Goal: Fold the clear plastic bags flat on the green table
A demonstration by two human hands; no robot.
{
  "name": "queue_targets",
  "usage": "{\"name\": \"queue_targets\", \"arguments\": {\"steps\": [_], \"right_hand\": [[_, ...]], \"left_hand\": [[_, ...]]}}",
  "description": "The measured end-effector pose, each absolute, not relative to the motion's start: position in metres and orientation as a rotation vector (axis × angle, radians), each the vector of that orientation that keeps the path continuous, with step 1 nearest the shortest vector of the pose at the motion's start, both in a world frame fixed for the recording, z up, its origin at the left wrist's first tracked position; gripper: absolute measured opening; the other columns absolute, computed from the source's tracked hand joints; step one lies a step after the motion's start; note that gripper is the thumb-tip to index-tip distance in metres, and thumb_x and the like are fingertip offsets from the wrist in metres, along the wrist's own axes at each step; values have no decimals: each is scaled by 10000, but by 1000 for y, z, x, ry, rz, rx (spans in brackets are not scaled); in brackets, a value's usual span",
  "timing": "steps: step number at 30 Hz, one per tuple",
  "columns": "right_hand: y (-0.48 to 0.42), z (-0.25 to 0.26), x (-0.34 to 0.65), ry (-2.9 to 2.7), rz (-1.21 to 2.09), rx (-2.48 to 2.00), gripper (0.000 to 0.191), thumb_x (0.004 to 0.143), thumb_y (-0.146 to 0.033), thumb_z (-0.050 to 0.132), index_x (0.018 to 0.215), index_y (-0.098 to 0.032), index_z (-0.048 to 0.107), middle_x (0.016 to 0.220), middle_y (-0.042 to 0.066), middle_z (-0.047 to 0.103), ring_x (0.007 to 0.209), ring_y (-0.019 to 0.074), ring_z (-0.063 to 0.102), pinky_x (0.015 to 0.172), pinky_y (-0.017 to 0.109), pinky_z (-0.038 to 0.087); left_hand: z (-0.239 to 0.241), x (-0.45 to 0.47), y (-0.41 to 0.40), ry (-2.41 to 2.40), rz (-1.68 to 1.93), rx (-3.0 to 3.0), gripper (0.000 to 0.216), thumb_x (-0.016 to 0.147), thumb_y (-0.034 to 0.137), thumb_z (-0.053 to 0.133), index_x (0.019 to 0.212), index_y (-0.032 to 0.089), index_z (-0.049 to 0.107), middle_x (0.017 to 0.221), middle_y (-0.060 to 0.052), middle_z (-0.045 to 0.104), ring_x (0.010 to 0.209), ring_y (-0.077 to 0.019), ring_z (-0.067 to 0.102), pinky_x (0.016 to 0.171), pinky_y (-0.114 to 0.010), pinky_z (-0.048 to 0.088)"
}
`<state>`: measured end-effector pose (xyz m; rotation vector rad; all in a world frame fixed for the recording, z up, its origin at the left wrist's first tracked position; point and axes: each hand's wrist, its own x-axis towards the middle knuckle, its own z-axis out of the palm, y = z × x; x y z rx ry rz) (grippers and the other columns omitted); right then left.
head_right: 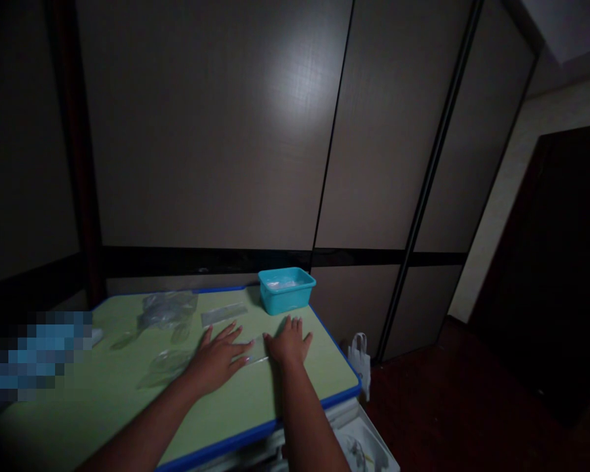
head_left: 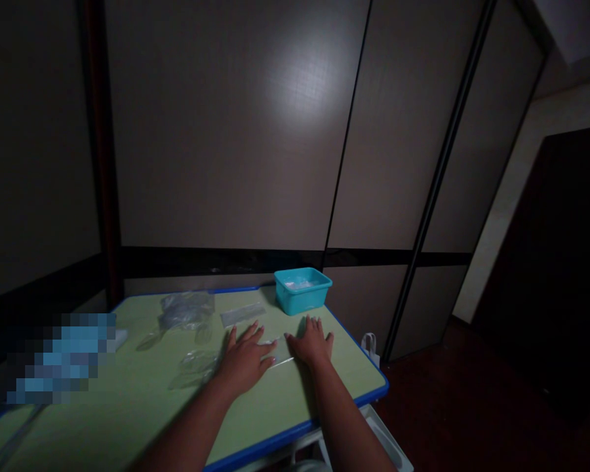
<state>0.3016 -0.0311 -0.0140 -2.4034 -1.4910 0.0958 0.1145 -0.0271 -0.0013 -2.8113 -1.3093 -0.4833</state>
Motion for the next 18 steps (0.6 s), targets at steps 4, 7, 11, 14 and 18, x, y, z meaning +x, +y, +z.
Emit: {"name": "queue_targets", "arguments": {"steps": [4,7,11,14,18], "right_hand": [[-31,-15,302,-1447,71,-2356,767,770,-580,368,1379,-142,205,1439,129,200,1325,254,85,1006,560,72],[-33,-12,302,-1387,50,-2298,637,815,-523,331,1352,-182,282,1429,107,240,1317,258,121,996,564,121],[-36,-9,297,-1442,-18,-2214,478,818,-463,398,1251,-264,435,1428,51,255,1315,273,105,995,540,158],[-37,-9,293,-1539,-69,-2162,425,813,-466,419,1201,-302,475,1427,18,261,1319,261,89,1004,545,129],[-36,-12,289,-1594,-68,-2202,573,767,-558,443,1248,-248,429,1426,82,255,1321,264,91,992,596,63]], "left_hand": [[0,114,-28,-1311,-463,-2827,369,817,434,428,1181,426,489,1366,-25,404,1322,-229,198,1019,-572,55],[1,114,-29,-1315,-456,-2827,371,821,437,420,1186,424,485,1369,-21,400,1321,-230,200,1023,-566,55],[1,114,-29,-1321,-456,-2823,371,822,439,419,1186,423,487,1369,-19,400,1321,-236,201,1022,-568,62],[-1,115,-29,-1321,-467,-2814,365,822,427,422,1180,421,494,1361,-14,412,1317,-237,210,1024,-565,65],[-3,115,-29,-1309,-498,-2792,369,815,434,431,1177,410,501,1363,-15,410,1316,-235,212,1029,-553,70]]}}
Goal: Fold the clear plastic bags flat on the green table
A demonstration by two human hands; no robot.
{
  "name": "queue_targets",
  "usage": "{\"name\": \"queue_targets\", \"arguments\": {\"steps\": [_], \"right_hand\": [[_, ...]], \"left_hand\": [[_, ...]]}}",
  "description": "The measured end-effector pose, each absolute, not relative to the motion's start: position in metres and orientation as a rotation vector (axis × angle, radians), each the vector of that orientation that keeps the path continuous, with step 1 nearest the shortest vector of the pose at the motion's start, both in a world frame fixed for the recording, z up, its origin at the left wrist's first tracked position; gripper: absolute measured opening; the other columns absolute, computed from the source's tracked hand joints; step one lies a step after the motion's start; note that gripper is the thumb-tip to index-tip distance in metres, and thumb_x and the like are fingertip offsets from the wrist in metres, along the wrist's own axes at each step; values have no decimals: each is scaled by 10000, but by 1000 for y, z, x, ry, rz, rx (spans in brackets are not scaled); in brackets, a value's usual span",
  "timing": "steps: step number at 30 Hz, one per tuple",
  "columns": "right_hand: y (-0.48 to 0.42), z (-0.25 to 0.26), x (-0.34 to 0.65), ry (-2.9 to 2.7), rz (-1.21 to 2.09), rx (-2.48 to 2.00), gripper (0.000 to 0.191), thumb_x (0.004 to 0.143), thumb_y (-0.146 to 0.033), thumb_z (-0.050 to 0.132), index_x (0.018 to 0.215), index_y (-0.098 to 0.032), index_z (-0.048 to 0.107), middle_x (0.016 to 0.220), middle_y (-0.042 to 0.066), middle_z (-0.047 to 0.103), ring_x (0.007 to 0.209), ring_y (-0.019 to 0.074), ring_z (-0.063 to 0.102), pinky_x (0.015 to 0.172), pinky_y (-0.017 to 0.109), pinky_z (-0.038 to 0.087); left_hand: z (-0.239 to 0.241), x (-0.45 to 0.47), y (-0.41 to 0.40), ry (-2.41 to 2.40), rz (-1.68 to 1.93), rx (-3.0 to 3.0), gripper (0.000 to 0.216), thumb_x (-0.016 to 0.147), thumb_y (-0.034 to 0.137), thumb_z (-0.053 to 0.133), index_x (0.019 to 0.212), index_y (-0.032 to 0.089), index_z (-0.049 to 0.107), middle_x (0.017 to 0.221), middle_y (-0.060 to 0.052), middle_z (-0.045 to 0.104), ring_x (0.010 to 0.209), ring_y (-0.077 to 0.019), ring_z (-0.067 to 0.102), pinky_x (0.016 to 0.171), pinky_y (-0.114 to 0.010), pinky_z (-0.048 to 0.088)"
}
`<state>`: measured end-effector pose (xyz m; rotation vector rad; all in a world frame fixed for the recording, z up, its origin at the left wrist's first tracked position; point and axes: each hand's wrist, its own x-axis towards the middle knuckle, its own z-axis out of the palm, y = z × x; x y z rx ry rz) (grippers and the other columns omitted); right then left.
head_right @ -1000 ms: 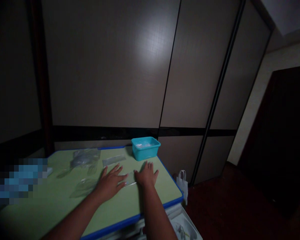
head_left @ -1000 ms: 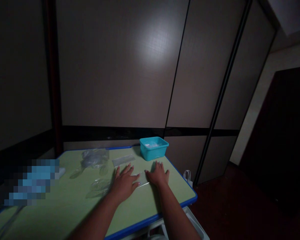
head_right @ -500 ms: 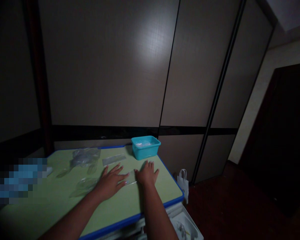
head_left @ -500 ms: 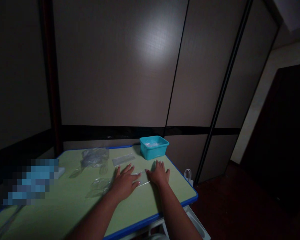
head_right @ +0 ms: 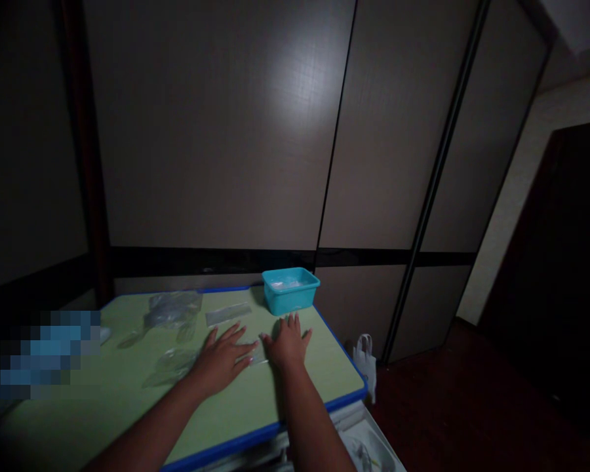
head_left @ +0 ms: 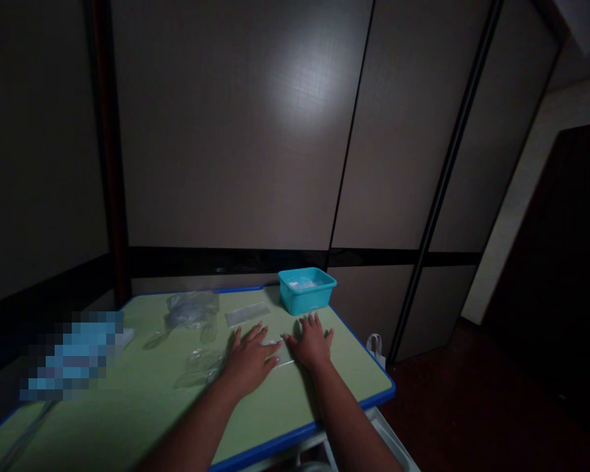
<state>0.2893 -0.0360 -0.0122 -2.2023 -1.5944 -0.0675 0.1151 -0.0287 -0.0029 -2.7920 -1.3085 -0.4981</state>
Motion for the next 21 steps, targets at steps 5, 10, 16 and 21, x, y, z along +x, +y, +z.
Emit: {"name": "queue_targets", "arguments": {"steps": [5,10,16,21], "right_hand": [[-36,-12,289,-1618,-42,-2238,637,758,-566,453,1287,-219,383,1431,102,237,1326,255,82,995,595,39],[-38,-11,290,-1620,-26,-2221,614,762,-553,452,1280,-230,386,1422,90,261,1324,258,91,993,600,52],[-37,-10,291,-1619,11,-2220,575,773,-514,455,1271,-234,390,1417,86,274,1321,258,104,995,594,64],[-35,-14,293,-1614,2,-2188,538,775,-477,463,1252,-235,403,1406,87,298,1311,258,143,985,609,78]], "left_hand": [[-5,113,-25,-1418,-585,-2664,476,771,527,460,1209,344,491,1348,-49,426,1304,-257,231,1036,-536,84],[-6,109,-22,-1486,-548,-2667,536,723,636,444,1162,344,537,1345,-53,431,1301,-283,232,1031,-533,99],[-5,108,-22,-1483,-510,-2685,535,725,658,414,1156,367,541,1345,-38,433,1308,-271,221,1038,-524,71],[-4,108,-23,-1482,-517,-2684,509,755,631,386,1157,359,542,1334,-41,447,1309,-262,225,1036,-525,76]]}}
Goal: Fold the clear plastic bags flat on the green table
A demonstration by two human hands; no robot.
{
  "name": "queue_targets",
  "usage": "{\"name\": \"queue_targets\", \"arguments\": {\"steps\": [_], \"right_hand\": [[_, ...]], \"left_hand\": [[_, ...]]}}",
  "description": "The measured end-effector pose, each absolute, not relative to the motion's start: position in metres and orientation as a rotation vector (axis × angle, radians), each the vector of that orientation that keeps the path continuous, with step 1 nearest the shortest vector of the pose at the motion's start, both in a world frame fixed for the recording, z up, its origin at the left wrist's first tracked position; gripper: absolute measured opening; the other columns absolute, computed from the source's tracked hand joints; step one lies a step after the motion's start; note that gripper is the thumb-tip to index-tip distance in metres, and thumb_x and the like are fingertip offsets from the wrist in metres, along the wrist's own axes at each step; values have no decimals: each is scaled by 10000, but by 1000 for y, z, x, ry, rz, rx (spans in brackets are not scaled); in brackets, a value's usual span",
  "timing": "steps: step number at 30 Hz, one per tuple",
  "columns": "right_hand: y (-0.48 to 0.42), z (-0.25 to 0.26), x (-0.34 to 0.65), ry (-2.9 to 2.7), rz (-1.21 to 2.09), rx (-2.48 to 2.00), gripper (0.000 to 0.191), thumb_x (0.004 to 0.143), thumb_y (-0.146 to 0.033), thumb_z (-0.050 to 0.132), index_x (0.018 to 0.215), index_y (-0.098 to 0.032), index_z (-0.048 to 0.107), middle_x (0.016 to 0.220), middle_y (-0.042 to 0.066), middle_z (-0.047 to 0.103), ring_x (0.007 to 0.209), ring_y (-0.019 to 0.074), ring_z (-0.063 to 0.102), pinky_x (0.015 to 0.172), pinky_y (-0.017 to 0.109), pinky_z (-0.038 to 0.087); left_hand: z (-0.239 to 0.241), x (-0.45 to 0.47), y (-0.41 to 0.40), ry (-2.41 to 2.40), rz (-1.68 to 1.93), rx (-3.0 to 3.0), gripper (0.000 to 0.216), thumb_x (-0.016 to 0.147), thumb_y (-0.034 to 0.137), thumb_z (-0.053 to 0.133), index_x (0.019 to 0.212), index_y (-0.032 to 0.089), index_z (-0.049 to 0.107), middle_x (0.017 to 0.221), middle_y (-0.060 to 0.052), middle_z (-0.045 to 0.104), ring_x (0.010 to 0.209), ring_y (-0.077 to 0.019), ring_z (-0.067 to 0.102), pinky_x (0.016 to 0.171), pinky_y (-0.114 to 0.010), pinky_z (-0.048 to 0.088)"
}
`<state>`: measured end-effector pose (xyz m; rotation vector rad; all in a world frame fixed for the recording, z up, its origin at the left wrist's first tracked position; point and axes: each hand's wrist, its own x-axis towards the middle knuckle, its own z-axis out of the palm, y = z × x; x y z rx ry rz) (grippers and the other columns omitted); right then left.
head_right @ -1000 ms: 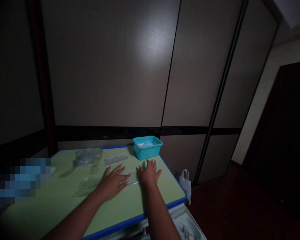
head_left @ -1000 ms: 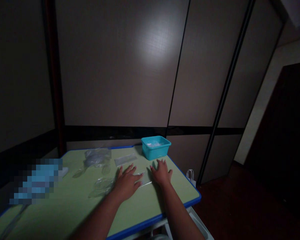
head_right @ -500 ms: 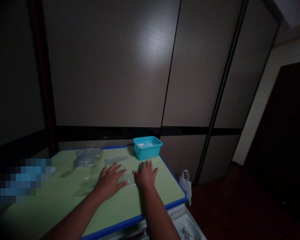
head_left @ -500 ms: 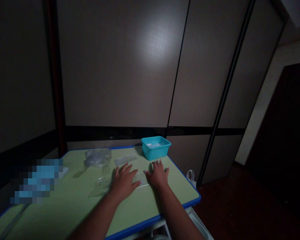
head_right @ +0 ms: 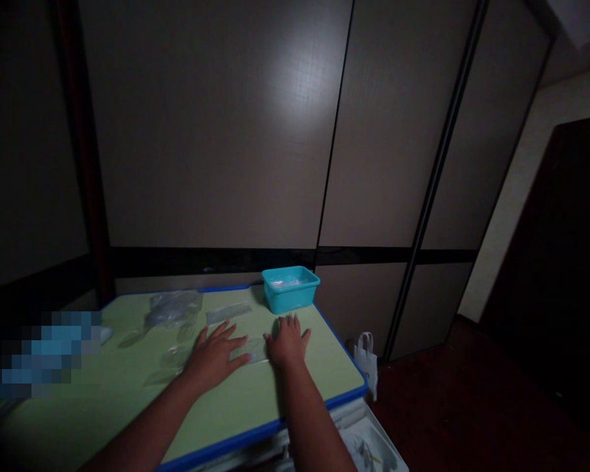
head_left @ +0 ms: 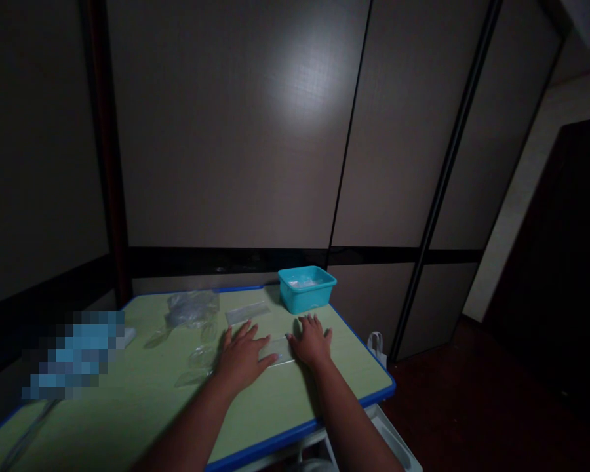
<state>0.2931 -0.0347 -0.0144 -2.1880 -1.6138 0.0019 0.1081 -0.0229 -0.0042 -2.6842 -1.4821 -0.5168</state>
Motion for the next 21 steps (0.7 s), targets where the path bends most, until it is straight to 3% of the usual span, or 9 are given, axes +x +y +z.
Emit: {"name": "queue_targets", "arguments": {"steps": [21], "right_hand": [[-33,-16,295,-1598,36,-2162,479,789,-371,450,1251,-258,400,1377,68,354,1287,244,210,984,569,134]], "left_hand": [[-9,107,-19,-1436,-527,-2660,439,801,562,367,1145,360,551,1306,-34,481,1289,-265,271,1021,-549,94]]}}
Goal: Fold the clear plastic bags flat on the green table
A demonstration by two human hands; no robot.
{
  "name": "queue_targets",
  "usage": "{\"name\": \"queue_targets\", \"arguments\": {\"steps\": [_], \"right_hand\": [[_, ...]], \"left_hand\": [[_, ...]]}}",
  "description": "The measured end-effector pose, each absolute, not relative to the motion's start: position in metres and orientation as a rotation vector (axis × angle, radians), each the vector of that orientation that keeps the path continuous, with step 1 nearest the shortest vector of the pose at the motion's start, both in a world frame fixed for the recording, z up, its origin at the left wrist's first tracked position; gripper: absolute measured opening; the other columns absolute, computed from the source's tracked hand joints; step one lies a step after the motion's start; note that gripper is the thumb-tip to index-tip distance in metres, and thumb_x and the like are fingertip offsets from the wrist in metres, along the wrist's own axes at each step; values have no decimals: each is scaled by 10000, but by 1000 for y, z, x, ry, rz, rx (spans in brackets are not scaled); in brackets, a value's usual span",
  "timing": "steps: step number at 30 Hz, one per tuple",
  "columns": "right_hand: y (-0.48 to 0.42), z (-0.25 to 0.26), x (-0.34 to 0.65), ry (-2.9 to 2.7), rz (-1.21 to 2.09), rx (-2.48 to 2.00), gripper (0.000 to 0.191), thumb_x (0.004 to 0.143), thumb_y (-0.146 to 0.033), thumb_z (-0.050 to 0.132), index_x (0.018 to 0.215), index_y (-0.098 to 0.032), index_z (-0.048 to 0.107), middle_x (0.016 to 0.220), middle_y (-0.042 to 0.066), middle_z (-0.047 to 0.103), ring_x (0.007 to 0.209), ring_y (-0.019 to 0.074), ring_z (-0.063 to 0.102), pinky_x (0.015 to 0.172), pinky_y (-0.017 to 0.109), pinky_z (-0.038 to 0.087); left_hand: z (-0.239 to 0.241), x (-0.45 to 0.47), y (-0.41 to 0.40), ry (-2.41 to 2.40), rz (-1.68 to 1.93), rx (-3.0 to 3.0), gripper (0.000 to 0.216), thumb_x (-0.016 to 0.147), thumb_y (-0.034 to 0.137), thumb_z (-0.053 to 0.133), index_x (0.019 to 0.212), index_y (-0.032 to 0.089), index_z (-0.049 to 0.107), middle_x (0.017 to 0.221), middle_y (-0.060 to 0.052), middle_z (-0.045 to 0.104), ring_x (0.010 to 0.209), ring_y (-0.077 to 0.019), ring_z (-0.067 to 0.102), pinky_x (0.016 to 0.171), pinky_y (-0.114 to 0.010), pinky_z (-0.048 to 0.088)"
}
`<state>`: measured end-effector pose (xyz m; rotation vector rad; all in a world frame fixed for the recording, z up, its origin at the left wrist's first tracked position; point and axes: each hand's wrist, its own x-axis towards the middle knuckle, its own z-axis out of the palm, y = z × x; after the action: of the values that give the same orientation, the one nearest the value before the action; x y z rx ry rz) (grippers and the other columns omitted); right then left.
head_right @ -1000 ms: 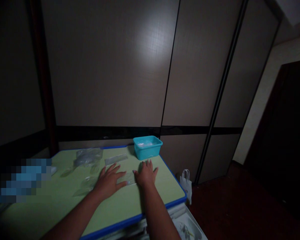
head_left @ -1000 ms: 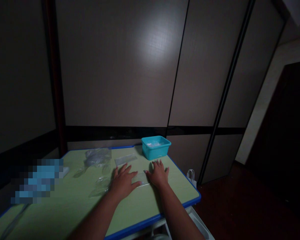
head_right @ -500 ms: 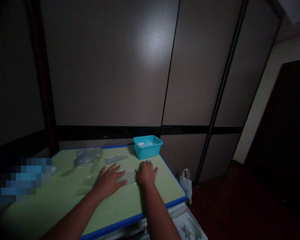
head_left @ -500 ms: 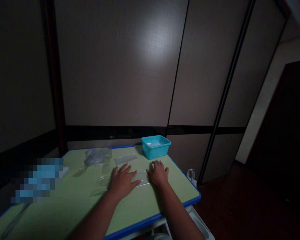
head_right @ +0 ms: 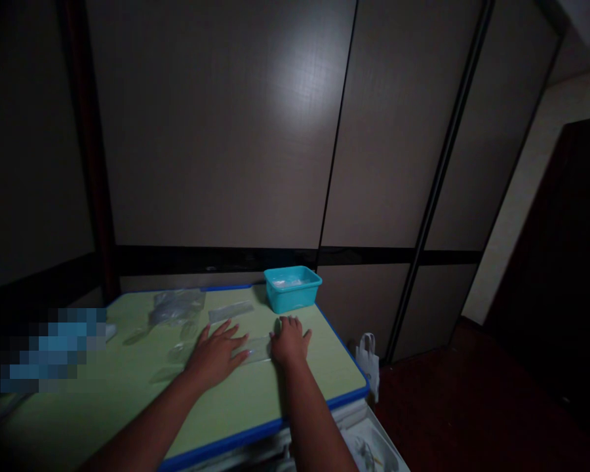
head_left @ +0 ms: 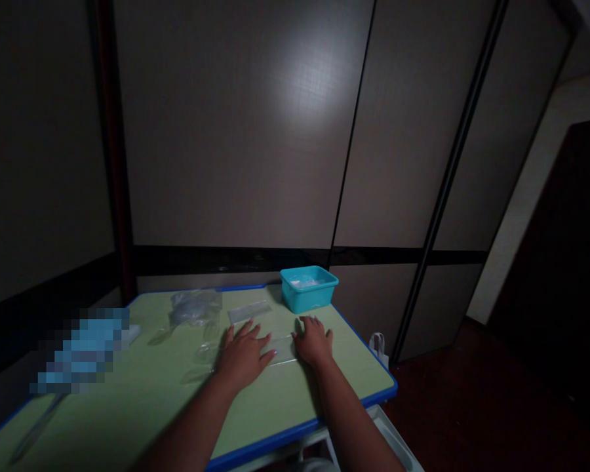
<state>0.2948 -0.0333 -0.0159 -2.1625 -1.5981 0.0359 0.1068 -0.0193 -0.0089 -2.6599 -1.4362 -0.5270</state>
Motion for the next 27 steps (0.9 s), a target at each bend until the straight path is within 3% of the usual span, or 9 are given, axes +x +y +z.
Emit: {"name": "queue_targets", "arguments": {"steps": [14,21,27], "right_hand": [[-31,-19,296,-1607,32,-2143,434,799,-326,414,1230,-268,423,1348,67,395,1267,242,258,976,570,155],[-33,-14,293,-1675,62,-2179,567,770,-587,390,1248,-282,406,1386,85,333,1283,281,212,960,623,98],[-31,-16,294,-1639,20,-2226,458,814,-450,380,1245,-296,402,1393,74,321,1290,263,202,964,590,135]], "left_hand": [[-8,108,-19,-1475,-470,-2667,460,780,567,399,1177,369,520,1363,-17,409,1302,-265,242,1024,-533,107],[-8,108,-20,-1463,-457,-2648,459,786,570,391,1185,375,509,1358,-20,417,1298,-262,252,1020,-529,117],[-9,109,-20,-1479,-451,-2641,461,784,572,390,1180,371,515,1368,-27,400,1297,-263,254,1019,-530,118]]}}
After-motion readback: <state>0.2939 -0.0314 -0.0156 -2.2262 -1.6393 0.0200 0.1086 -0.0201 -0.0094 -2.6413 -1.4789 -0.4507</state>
